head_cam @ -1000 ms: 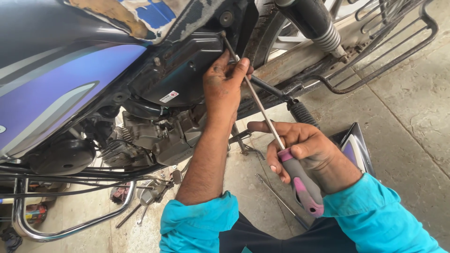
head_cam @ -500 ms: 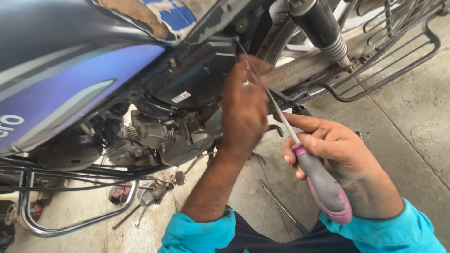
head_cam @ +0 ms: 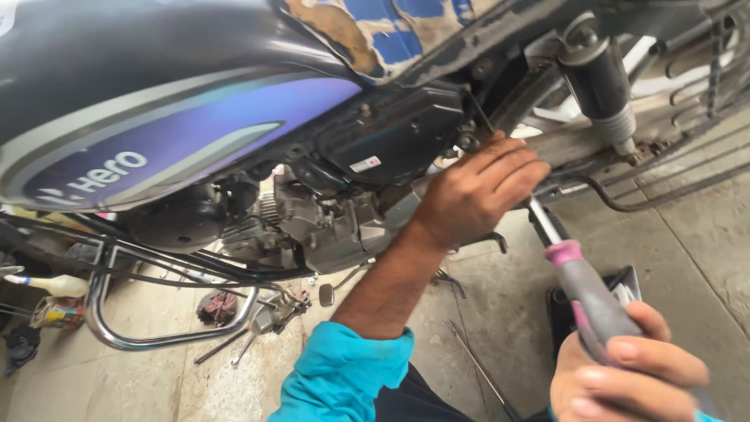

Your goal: The person uses a T-handle wrench and a screwdriver to unscrew a side panel from a motorcycle. After removing the panel and an inner cover, they extract the air filter and shake it out.

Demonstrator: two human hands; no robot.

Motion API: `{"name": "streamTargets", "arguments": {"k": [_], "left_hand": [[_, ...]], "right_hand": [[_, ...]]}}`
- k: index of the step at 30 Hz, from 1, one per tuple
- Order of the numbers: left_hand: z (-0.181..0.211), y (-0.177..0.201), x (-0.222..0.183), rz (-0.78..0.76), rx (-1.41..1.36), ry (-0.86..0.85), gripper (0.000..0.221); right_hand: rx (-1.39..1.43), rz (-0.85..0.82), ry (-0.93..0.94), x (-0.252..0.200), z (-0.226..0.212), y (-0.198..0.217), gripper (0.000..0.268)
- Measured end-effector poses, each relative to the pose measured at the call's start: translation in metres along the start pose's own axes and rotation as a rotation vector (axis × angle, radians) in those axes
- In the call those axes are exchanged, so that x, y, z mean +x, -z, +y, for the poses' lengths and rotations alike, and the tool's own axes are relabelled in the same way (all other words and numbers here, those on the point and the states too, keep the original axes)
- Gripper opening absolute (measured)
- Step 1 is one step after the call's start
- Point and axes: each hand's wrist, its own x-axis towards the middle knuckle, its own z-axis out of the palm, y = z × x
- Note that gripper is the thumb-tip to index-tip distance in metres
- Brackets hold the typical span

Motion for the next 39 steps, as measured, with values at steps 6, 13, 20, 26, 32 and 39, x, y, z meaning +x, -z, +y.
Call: {"name": "streamTargets", "arguments": {"k": [6, 13, 20, 26, 32, 39], "left_hand": [[0.002, -0.003, 0.002, -0.016, 0.036, 0.017, 0.019], [0.002, -0.001, -0.002, -0.004, 0.03, 0.016, 0.019], [-0.003, 0.002, -0.003, 0.02, -0.03, 0.06, 0.019], [0.017, -0.013, -0.02, 0.02, -0.017, 0.091, 0.036], [0.035, 0.012, -0.011, -0.156, -0.036, -0.02, 0.041], [0.019, 0.019, -0.013, -0.069, 0.036, -0.201, 0.02]], "right_hand": [[0.631, 0.116, -0.416, 0.024, 0.01, -0.004, 0.038], [1.199, -0.736, 0.042, 0.095, 0.056, -0.013, 0.023], [0.822, 0.272, -0.357, 0.035, -0.015, -0.04, 0.032], [1.18, -0.864, 0.049, 0.111, 0.038, -0.021, 0.035], [0.728, -0.654, 0.075, 0.094, 0.04, 0.007, 0.017], [-1.778, -1.014, 1.27, -0.12, 0.137, -0.018, 0.029]]}}
